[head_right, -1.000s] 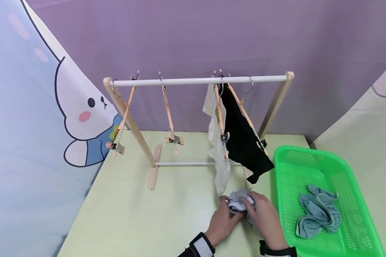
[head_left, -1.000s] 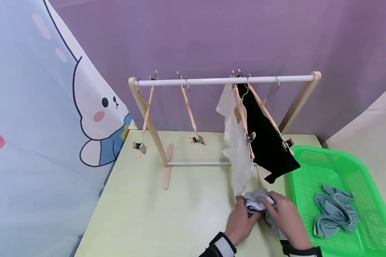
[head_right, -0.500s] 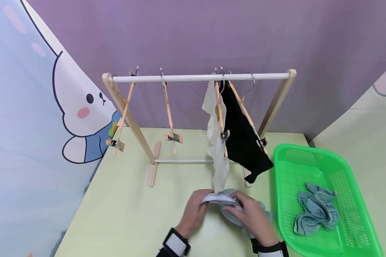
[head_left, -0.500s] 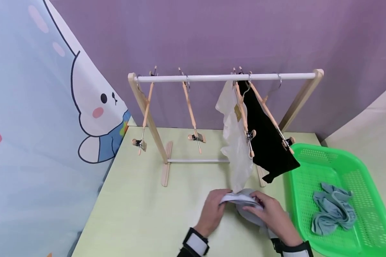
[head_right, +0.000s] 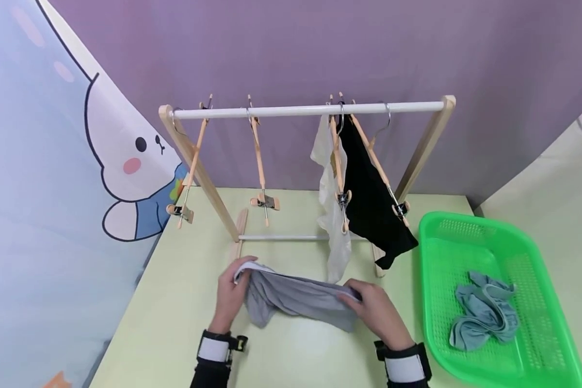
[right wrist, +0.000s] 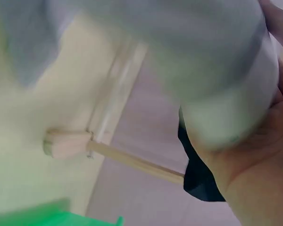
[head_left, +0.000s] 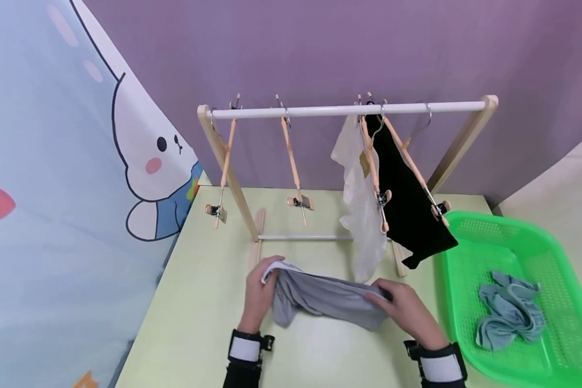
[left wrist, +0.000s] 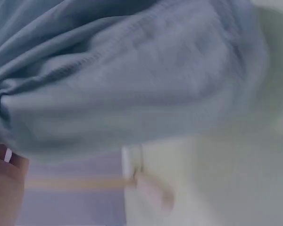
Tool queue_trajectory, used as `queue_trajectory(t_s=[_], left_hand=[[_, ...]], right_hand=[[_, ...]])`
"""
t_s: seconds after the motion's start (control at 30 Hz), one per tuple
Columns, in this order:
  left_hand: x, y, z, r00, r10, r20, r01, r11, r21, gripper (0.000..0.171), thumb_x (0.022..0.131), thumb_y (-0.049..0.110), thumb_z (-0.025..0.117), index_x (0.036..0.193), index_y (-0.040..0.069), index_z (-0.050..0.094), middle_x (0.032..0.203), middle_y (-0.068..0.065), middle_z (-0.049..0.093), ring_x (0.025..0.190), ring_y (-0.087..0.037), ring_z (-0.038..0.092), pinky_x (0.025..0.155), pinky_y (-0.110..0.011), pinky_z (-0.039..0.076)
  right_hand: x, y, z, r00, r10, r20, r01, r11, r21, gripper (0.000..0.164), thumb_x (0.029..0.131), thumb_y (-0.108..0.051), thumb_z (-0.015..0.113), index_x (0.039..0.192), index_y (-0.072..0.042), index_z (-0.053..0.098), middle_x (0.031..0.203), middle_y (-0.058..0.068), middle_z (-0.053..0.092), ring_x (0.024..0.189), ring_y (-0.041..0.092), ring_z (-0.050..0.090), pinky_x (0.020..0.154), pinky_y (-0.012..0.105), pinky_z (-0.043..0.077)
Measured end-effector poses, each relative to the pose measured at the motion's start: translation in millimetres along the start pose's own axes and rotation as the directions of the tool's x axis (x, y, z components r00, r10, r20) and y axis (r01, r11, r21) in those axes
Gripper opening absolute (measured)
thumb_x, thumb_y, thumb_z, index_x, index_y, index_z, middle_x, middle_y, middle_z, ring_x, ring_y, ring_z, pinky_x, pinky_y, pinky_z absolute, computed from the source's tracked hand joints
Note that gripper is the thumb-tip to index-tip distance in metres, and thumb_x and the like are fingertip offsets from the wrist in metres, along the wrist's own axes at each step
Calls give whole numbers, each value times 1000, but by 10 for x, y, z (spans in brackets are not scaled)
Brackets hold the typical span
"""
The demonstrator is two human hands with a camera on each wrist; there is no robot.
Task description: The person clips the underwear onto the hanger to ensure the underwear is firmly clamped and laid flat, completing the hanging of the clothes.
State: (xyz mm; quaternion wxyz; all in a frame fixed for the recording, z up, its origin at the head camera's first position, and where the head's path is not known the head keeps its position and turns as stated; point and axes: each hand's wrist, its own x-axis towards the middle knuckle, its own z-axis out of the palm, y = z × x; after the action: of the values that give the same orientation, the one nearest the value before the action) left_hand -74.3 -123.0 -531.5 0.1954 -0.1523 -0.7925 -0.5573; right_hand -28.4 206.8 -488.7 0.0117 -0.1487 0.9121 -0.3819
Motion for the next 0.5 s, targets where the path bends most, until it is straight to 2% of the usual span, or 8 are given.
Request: queue_trajectory(t_s=[0.1, 0.2, 0.23, 0.3, 0.37, 0.43, 0.5], left_hand=[[63, -18, -248, 999, -36, 40, 34, 997, 65, 28, 91, -6, 64, 115, 7, 71, 118, -12, 68, 113, -24, 61, 101, -23, 42], [175, 29, -464, 990, -100, 102, 90, 991, 96, 26, 93, 2, 65, 117, 10, 71, 121, -8, 68, 117, -20, 60, 101, -23, 42], [189, 64, -533, 985, -128, 116, 118, 989, 89, 23, 95, 5, 65, 116, 11, 71, 118, -6, 69, 113, -18, 62, 97, -23, 44], [180, 140, -660, 973, -195, 126, 190, 981, 44, 16, 99, 11, 61, 111, 10, 71, 103, -4, 71, 93, -14, 65, 79, -22, 51], [163, 230, -774, 963, -242, 120, 245, 969, -15, 16, 102, 13, 56, 105, 6, 70, 90, -2, 68, 79, -12, 62, 66, -23, 50], [142, 327, -871, 956, -278, 93, 286, 955, -83, 19, 104, 12, 52, 99, 1, 67, 80, -1, 63, 70, -12, 57, 58, -24, 46], [130, 400, -943, 947, -312, 73, 319, 939, -131, 23, 105, 11, 49, 94, -2, 65, 75, 1, 60, 68, -12, 55, 57, -25, 43]], right_hand=[[3, -23, -46, 1000, 25, -2, -25, 998, -55, 11, 93, -26, 71, 84, -21, 67, 71, -14, 58, 60, -1, 48, 55, 22, 41], [90, -53, -148, 1000, 8, 1, -8, 995, -104, 10, 93, -26, 70, 86, -20, 67, 73, -12, 61, 62, 1, 48, 58, 23, 41], [100, -71, -178, 1000, -1, 6, 2, 995, -102, 10, 93, -25, 71, 86, -20, 67, 74, -12, 62, 63, 1, 49, 59, 23, 42], [87, -114, -237, 1000, -19, 8, 20, 998, -62, 7, 93, -23, 72, 88, -20, 68, 76, -11, 63, 65, 1, 51, 60, 23, 43], [45, -169, -308, 999, -37, -6, 37, 999, 0, 5, 91, -20, 73, 89, -21, 68, 79, -11, 64, 66, 1, 52, 59, 22, 45], [-5, -225, -381, 999, -45, -23, 47, 996, 77, 9, 89, -15, 75, 90, -21, 69, 81, -9, 66, 68, 2, 55, 60, 22, 46], [-38, -267, -432, 999, -44, -30, 48, 988, 148, 13, 88, -10, 75, 91, -22, 70, 83, -8, 67, 70, 4, 57, 60, 23, 47]])
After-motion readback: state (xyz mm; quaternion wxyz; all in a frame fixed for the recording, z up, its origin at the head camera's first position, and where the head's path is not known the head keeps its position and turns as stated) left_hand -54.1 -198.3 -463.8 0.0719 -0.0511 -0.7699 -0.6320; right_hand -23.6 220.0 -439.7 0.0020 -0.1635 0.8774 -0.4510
